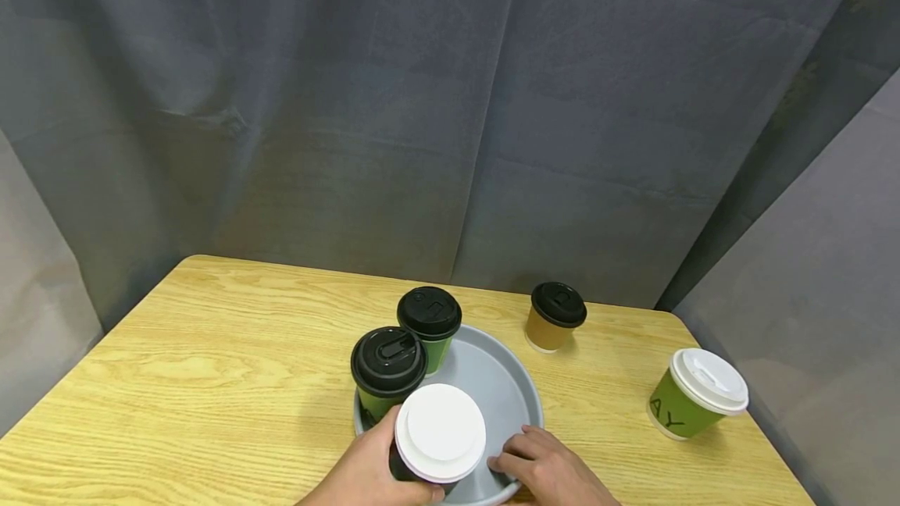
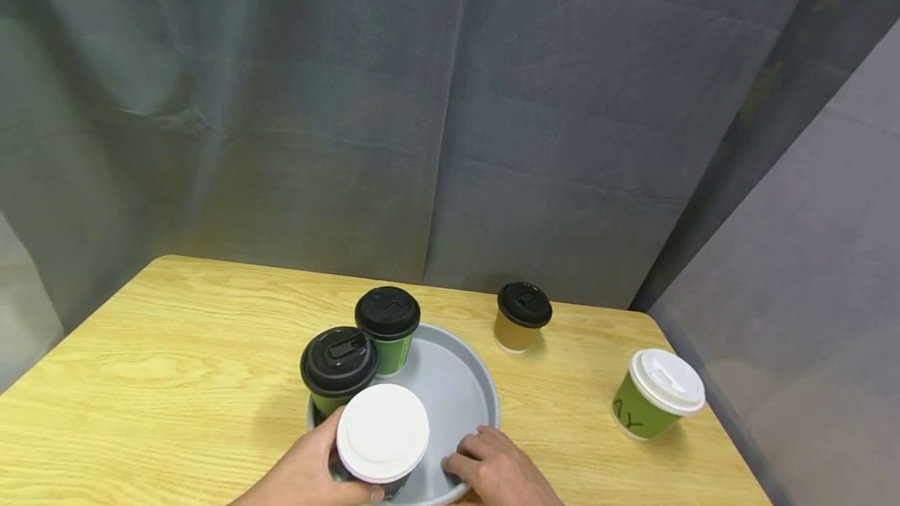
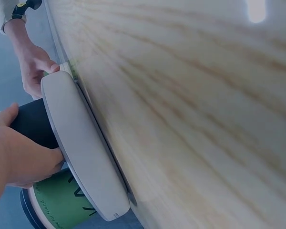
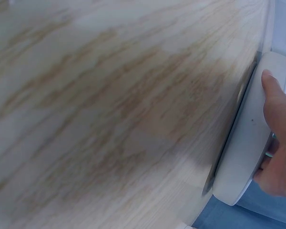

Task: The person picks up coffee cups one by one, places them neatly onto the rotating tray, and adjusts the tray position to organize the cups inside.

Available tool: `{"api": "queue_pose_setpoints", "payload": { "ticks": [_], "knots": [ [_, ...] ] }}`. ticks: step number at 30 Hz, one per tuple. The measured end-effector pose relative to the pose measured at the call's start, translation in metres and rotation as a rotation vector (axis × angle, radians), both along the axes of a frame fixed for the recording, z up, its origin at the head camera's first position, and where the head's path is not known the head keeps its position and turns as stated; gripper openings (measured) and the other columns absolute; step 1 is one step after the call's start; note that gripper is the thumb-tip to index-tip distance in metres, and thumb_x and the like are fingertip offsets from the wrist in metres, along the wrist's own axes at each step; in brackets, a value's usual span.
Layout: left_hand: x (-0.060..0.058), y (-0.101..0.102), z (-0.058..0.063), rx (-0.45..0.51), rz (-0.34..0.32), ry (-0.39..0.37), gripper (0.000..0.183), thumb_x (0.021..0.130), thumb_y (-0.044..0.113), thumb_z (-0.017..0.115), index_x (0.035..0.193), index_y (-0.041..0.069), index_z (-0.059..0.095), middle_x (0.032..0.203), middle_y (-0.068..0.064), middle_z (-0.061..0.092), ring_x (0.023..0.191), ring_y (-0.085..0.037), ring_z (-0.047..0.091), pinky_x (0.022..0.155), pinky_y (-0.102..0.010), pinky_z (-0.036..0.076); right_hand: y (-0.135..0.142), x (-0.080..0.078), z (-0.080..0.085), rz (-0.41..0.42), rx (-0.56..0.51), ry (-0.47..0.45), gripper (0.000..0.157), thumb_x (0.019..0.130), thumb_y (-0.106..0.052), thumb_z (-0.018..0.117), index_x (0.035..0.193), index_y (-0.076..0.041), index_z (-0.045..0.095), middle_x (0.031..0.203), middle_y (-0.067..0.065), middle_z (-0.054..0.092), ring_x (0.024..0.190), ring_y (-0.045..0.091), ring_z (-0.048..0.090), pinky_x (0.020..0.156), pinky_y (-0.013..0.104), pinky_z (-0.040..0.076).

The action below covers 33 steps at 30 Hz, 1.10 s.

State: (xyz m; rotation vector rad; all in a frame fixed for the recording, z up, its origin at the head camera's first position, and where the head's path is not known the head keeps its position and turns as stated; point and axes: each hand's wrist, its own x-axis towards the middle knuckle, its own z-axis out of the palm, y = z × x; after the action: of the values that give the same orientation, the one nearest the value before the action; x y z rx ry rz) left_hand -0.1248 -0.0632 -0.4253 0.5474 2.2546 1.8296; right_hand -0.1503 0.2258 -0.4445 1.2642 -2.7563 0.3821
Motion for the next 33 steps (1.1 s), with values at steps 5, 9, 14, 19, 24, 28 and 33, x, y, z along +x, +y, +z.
{"api": "queue_pose_setpoints", "payload": {
  "ticks": [5, 9, 14, 19, 24, 28, 33],
  "knots": [
    [0.0, 0.0003, 0.001, 0.01, -0.006, -0.005, 0.082, 0.071, 0.019, 0.088, 0.14, 0.004, 0.047, 0.127, -0.002, 0.06, 0.114, -0.024, 0.056, 0.101, -0.045, 0.039, 0.0002, -0.0005, 0.0003, 0.002, 0.002, -0.013, 0.049, 0.085, -0.063, 0.065, 0.105, -0.019, 0.075, 0.099, -0.015, 0.059, 0.089, 0.003, 0.052, 0.076, 0.026, 0.053],
    [0.0004, 0.0002, 0.0018, 0.002, -0.003, -0.012, 0.083, 0.07, 0.02, 0.088, 0.141, 0.005, 0.047, 0.127, -0.002, 0.06, 0.114, -0.023, 0.056, 0.102, -0.047, 0.039, -0.0002, -0.0005, 0.0, 0.006, 0.004, 0.004, 0.049, 0.085, -0.063, 0.064, 0.104, -0.019, 0.075, 0.098, -0.015, 0.059, 0.088, 0.003, 0.051, 0.075, 0.026, 0.052],
    [0.0005, -0.0009, 0.0026, -0.001, 0.003, -0.003, 0.084, 0.069, 0.019, 0.089, 0.141, 0.005, 0.047, 0.128, -0.002, 0.06, 0.114, -0.023, 0.056, 0.102, -0.048, 0.039, -0.0006, -0.0004, 0.0002, 0.004, 0.002, 0.012, 0.049, 0.085, -0.063, 0.064, 0.103, -0.019, 0.075, 0.098, -0.015, 0.059, 0.087, 0.003, 0.05, 0.075, 0.026, 0.052],
    [0.0003, -0.0028, 0.0017, -0.025, 0.015, 0.037, 0.084, 0.068, 0.02, 0.09, 0.14, 0.004, 0.048, 0.127, -0.002, 0.061, 0.113, -0.022, 0.057, 0.101, -0.041, 0.04, -0.0006, -0.0001, 0.0008, -0.004, 0.004, -0.002, 0.049, 0.085, -0.064, 0.065, 0.104, -0.02, 0.075, 0.098, -0.016, 0.059, 0.088, 0.003, 0.05, 0.075, 0.026, 0.052],
    [-0.0004, -0.0043, 0.0008, -0.043, 0.021, 0.057, 0.084, 0.068, 0.02, 0.09, 0.139, 0.004, 0.049, 0.126, -0.001, 0.061, 0.112, -0.022, 0.057, 0.101, -0.04, 0.04, -0.0016, -0.0001, 0.0016, -0.024, 0.018, -0.032, 0.05, 0.084, -0.065, 0.065, 0.105, -0.02, 0.075, 0.098, -0.017, 0.058, 0.089, 0.003, 0.051, 0.077, 0.027, 0.053],
    [-0.0009, -0.005, 0.0009, -0.041, 0.014, 0.034, 0.084, 0.068, 0.021, 0.09, 0.14, 0.003, 0.048, 0.127, -0.002, 0.061, 0.113, -0.024, 0.057, 0.102, -0.048, 0.039, -0.0018, -0.0004, 0.0012, -0.022, 0.017, -0.026, 0.049, 0.084, -0.063, 0.066, 0.105, -0.02, 0.076, 0.098, -0.017, 0.058, 0.09, 0.003, 0.052, 0.077, 0.028, 0.053],
    [-0.0012, -0.0055, 0.0012, -0.048, 0.014, 0.033, 0.085, 0.068, 0.022, 0.09, 0.14, 0.003, 0.048, 0.127, -0.002, 0.06, 0.114, -0.025, 0.056, 0.102, -0.051, 0.038, -0.0012, -0.0004, -0.0003, -0.006, 0.003, 0.009, 0.048, 0.084, -0.063, 0.066, 0.104, -0.02, 0.076, 0.097, -0.017, 0.058, 0.089, 0.003, 0.052, 0.076, 0.028, 0.053]
  ]
}}
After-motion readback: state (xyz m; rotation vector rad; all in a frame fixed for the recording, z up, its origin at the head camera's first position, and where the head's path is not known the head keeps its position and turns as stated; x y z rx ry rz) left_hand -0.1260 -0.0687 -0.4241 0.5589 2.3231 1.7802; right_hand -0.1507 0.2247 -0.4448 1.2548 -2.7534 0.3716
